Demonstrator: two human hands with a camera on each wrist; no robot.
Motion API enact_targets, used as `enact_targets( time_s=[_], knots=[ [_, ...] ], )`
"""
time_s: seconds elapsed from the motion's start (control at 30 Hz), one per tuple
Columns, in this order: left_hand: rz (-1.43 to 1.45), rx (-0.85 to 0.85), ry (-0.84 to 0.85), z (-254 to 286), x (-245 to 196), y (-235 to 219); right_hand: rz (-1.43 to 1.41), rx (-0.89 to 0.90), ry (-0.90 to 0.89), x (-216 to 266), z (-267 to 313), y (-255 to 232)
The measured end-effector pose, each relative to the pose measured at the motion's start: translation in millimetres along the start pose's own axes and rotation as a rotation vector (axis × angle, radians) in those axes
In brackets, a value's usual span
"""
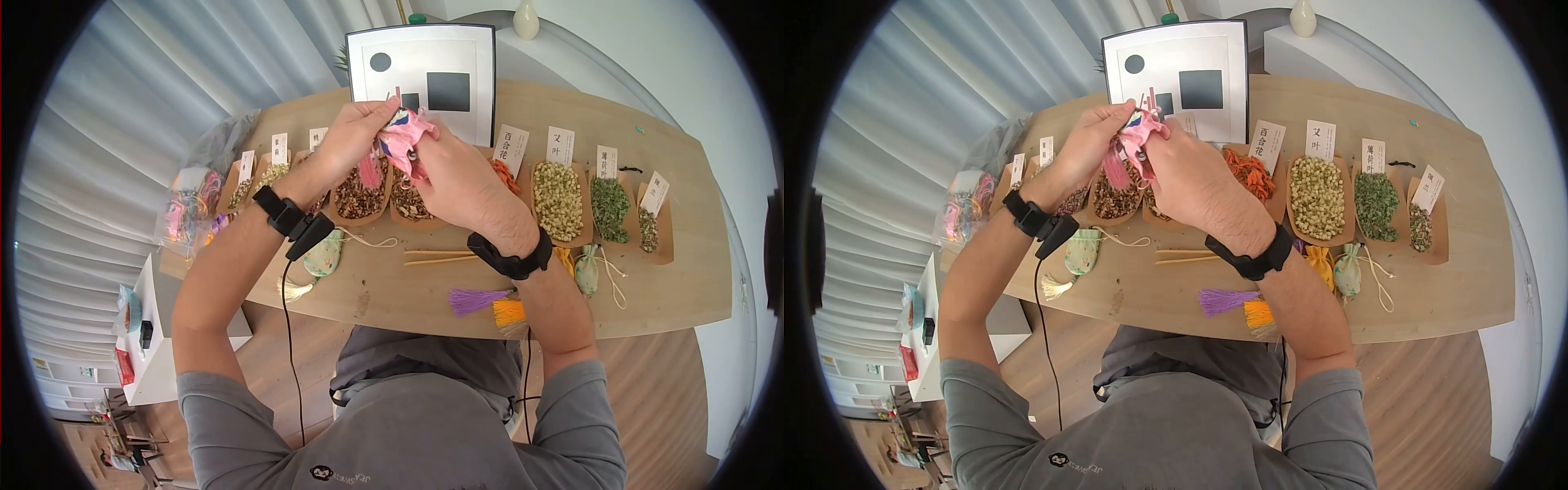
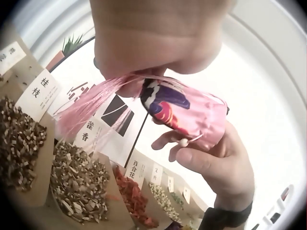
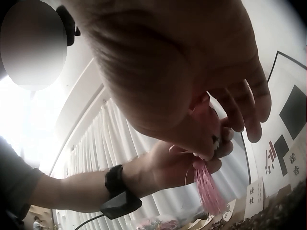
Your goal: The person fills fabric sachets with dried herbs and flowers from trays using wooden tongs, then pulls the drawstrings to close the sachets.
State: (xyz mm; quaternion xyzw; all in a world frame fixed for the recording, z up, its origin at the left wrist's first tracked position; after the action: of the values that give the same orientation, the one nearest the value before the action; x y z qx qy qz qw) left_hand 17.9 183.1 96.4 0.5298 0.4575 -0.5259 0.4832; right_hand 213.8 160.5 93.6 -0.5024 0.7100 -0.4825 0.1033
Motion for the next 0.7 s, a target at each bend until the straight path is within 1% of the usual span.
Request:
enact_targets(
  time_s=[0.1, 0.17, 0.2, 0.23, 0.27, 0.3, 0.37, 0.4, 0.43, 0.47, 0.5, 0.57, 0.63, 0.7],
  knots=[
    [-0.022, -0.008, 0.028, -1, -1, 1, 0.025, 0.006, 0.006, -5, -1, 5],
    [-0.032, 0.034, 0.073, -2, -3, 2, 0.042, 0.018, 0.011, -4, 0, 6],
    [-0.03, 0.033, 0.073, -4, -3, 3, 0.075, 0.127, 0.026, -3, 1, 9],
    [-0.115, 0.028, 0.1, -5, -2, 4, 0.109, 0.236, 0.04, -3, 2, 13],
    [-0.199, 0.023, 0.126, -7, -2, 4, 0.109, 0.236, 0.04, -2, 2, 12],
    [-0.2, 0.022, 0.127, -8, -2, 4, 0.103, 0.229, 0.052, -1, 2, 11],
    [-0.304, 0.017, 0.274, -7, -8, 6, 0.096, 0.22, 0.062, -2, 1, 11],
    [-0.305, 0.017, 0.274, -6, -10, 3, 0.055, 0.142, 0.053, -3, 0, 9],
    [-0.275, 0.016, 0.229, -2, -17, 3, 0.013, 0.064, 0.045, -3, -1, 6],
    [-0.244, 0.015, 0.184, 1, -20, 4, 0.013, 0.065, 0.046, -3, -1, 5],
    [-0.243, 0.016, 0.182, 1, -18, 6, -0.006, 0.086, 0.069, -3, -2, 5],
    [-0.34, -0.028, 0.43, 4, -22, 9, -0.027, 0.112, 0.093, -5, -2, 9],
    [-0.372, -0.015, 0.441, 3, -23, 5, 0.001, 0.037, 0.036, -7, -1, 12],
    [-0.405, -0.004, 0.457, 2, -24, 3, 0.012, 0.067, 0.018, -7, 1, 12]
  ],
)
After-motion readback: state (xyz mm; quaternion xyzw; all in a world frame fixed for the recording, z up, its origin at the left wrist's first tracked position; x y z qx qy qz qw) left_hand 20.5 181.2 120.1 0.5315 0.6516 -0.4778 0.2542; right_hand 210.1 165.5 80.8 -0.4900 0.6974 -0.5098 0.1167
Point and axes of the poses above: each hand's wrist, its own z-axis away from the middle knuckle, its own y-axis out of the palm, x = y × z, the point moved 4 cm from there along -z, towards the middle knuckle, and after that the axes turned 10 degrees about z, right-handed, at the moved point
